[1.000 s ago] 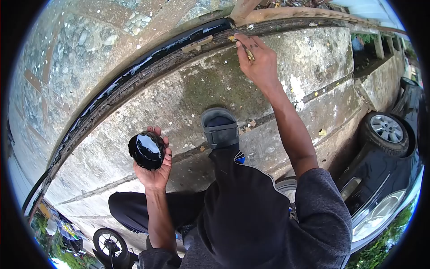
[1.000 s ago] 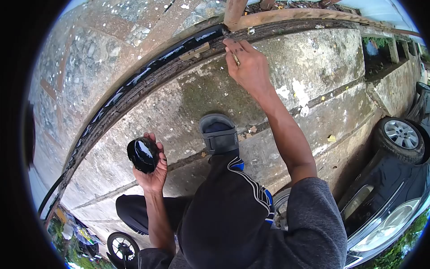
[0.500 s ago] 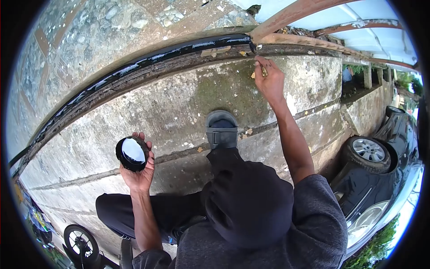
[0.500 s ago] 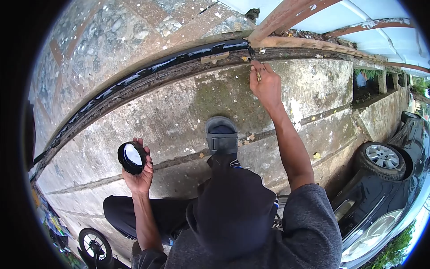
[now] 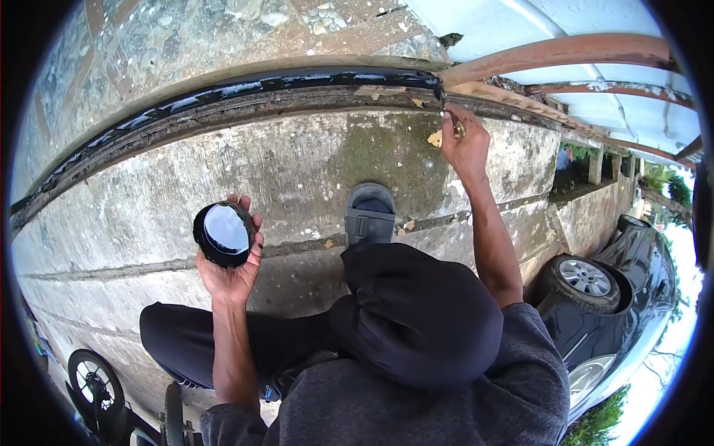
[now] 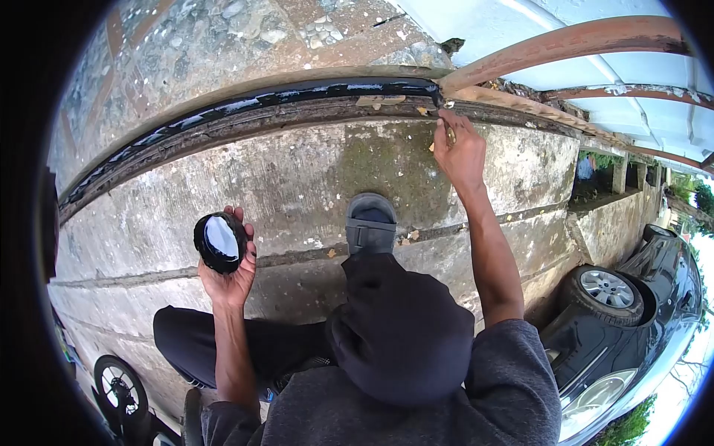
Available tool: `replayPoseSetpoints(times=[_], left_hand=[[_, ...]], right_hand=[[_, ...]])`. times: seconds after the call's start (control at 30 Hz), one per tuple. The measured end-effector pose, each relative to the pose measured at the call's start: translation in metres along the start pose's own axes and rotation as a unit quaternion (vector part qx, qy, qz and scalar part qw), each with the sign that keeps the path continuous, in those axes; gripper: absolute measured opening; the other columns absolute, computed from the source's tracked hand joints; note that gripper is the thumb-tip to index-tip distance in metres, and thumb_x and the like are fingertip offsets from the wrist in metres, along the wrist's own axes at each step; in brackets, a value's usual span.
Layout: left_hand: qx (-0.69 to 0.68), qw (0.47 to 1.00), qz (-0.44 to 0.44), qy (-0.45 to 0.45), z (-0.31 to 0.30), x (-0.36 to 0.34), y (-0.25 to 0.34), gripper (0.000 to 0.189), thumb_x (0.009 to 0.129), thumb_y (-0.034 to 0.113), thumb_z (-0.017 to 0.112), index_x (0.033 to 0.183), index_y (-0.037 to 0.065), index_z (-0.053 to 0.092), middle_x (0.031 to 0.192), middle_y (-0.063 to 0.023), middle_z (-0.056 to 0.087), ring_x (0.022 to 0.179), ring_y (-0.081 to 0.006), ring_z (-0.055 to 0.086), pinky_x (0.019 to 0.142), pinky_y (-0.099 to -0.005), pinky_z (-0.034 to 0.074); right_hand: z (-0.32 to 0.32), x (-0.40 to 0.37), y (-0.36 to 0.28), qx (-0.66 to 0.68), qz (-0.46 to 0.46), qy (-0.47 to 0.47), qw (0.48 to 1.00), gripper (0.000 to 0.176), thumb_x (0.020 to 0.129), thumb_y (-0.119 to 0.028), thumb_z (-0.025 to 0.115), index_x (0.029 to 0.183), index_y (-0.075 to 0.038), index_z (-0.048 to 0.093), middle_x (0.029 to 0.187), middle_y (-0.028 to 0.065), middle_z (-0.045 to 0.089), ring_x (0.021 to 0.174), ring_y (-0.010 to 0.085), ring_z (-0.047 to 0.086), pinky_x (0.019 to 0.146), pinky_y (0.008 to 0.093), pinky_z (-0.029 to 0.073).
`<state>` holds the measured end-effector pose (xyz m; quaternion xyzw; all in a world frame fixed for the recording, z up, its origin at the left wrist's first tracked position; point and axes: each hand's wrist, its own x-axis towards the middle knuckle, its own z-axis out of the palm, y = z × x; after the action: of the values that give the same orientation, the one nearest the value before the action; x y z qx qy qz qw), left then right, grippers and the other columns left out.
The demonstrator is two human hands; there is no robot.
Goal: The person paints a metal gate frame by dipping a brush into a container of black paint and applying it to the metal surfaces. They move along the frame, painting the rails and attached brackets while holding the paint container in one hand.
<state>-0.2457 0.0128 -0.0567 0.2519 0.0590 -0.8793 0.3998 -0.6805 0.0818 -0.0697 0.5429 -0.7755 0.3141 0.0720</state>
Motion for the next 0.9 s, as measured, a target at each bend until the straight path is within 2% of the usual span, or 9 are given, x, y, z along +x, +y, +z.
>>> replayPoseSetpoints(times=[0.1, 0.17, 0.23, 0.33, 0.43, 0.53, 0.63, 0.77, 0.9], left_hand=[[-0.002, 1.0, 0.0, 0.002, -0.006, -0.002, 0.001, 0.061, 0.099, 0.039, 0.048, 0.145, 0.0, 0.037, 0.143, -0.0188, 0.047, 0.116, -0.0395, 0.059, 0.087, -0.0479, 0.059], [-0.002, 1.0, 0.004, 0.006, -0.01, -0.005, 0.003, 0.062, 0.099, 0.041, 0.047, 0.145, 0.0, 0.037, 0.144, -0.0195, 0.045, 0.117, -0.04, 0.059, 0.088, -0.0477, 0.058], [-0.007, 1.0, 0.009, 0.002, -0.01, -0.008, 0.005, 0.062, 0.099, 0.041, 0.047, 0.145, 0.0, 0.036, 0.145, -0.0195, 0.044, 0.117, -0.0403, 0.058, 0.089, -0.0476, 0.058], [-0.021, 1.0, 0.014, -0.006, -0.01, -0.013, 0.006, 0.062, 0.099, 0.041, 0.046, 0.146, 0.0, 0.035, 0.146, -0.0199, 0.044, 0.118, -0.0411, 0.058, 0.089, -0.0491, 0.057], [-0.035, 0.999, 0.016, -0.007, -0.013, -0.019, 0.004, 0.062, 0.1, 0.04, 0.046, 0.146, 0.001, 0.035, 0.146, -0.0206, 0.043, 0.118, -0.0417, 0.057, 0.09, -0.0501, 0.057], [-0.039, 0.999, 0.014, -0.006, -0.014, -0.022, 0.003, 0.062, 0.1, 0.04, 0.045, 0.146, 0.001, 0.035, 0.146, -0.0213, 0.043, 0.119, -0.042, 0.057, 0.091, -0.0508, 0.056], [-0.043, 0.999, 0.017, 0.003, -0.021, -0.027, 0.004, 0.062, 0.1, 0.04, 0.046, 0.146, 0.001, 0.034, 0.146, -0.0215, 0.043, 0.119, -0.0422, 0.057, 0.091, -0.0514, 0.056], [-0.036, 0.999, 0.017, -0.005, -0.019, -0.024, 0.006, 0.062, 0.1, 0.04, 0.047, 0.146, 0.001, 0.035, 0.145, -0.0215, 0.045, 0.119, -0.042, 0.057, 0.091, -0.0519, 0.056], [-0.046, 0.999, 0.01, -0.014, -0.016, -0.019, 0.005, 0.061, 0.1, 0.039, 0.047, 0.146, 0.001, 0.035, 0.144, -0.0213, 0.046, 0.118, -0.0422, 0.058, 0.089, -0.0516, 0.057]], right_hand=[[-0.007, 0.062, -0.031, -0.033, 0.073, -0.047, 0.996, 0.017, 0.085, -0.013, 0.066, 0.096, -0.001, 0.071, 0.082, 0.0213, 0.069, 0.066, 0.0385, 0.067, 0.064, 0.0432, 0.055], [0.003, 0.11, -0.028, -0.119, 0.059, -0.119, 0.984, 0.022, 0.084, -0.02, 0.064, 0.086, 0.002, 0.071, 0.074, 0.025, 0.067, 0.067, 0.041, 0.067, 0.066, 0.0453, 0.055], [0.023, 0.147, -0.013, -0.192, 0.004, -0.147, 0.97, 0.024, 0.079, -0.019, 0.061, 0.078, 0.003, 0.07, 0.07, 0.0273, 0.066, 0.069, 0.0423, 0.068, 0.068, 0.0454, 0.056], [0.043, 0.181, 0.0, -0.237, -0.011, -0.242, 0.941, 0.022, 0.072, -0.015, 0.057, 0.07, 0.003, 0.069, 0.062, 0.0248, 0.065, 0.066, 0.0406, 0.068, 0.069, 0.0439, 0.057], [0.051, 0.183, -0.002, -0.223, 0.063, -0.362, 0.903, 0.02, 0.068, -0.012, 0.055, 0.063, 0.002, 0.067, 0.056, 0.0204, 0.064, 0.063, 0.0372, 0.069, 0.071, 0.0424, 0.057], [0.048, 0.185, -0.009, -0.192, 0.096, -0.407, 0.888, 0.022, 0.069, -0.013, 0.054, 0.056, 0.002, 0.064, 0.051, 0.0174, 0.061, 0.057, 0.0334, 0.067, 0.068, 0.04, 0.058], [0.051, 0.181, -0.004, -0.207, 0.014, -0.323, 0.924, 0.023, 0.069, -0.013, 0.054, 0.053, 0.002, 0.063, 0.052, 0.0167, 0.062, 0.055, 0.0317, 0.067, 0.066, 0.0378, 0.058], [0.046, 0.178, -0.017, -0.157, 0.094, -0.377, 0.908, 0.024, 0.069, -0.015, 0.054, 0.055, 0.001, 0.064, 0.051, 0.0153, 0.062, 0.055, 0.031, 0.067, 0.068, 0.0384, 0.057], [0.046, 0.178, -0.003, -0.203, 0.014, -0.351, 0.914, 0.025, 0.07, -0.016, 0.055, 0.052, 0.001, 0.062, 0.05, 0.0146, 0.062, 0.05, 0.0288, 0.065, 0.065, 0.0372, 0.057]])
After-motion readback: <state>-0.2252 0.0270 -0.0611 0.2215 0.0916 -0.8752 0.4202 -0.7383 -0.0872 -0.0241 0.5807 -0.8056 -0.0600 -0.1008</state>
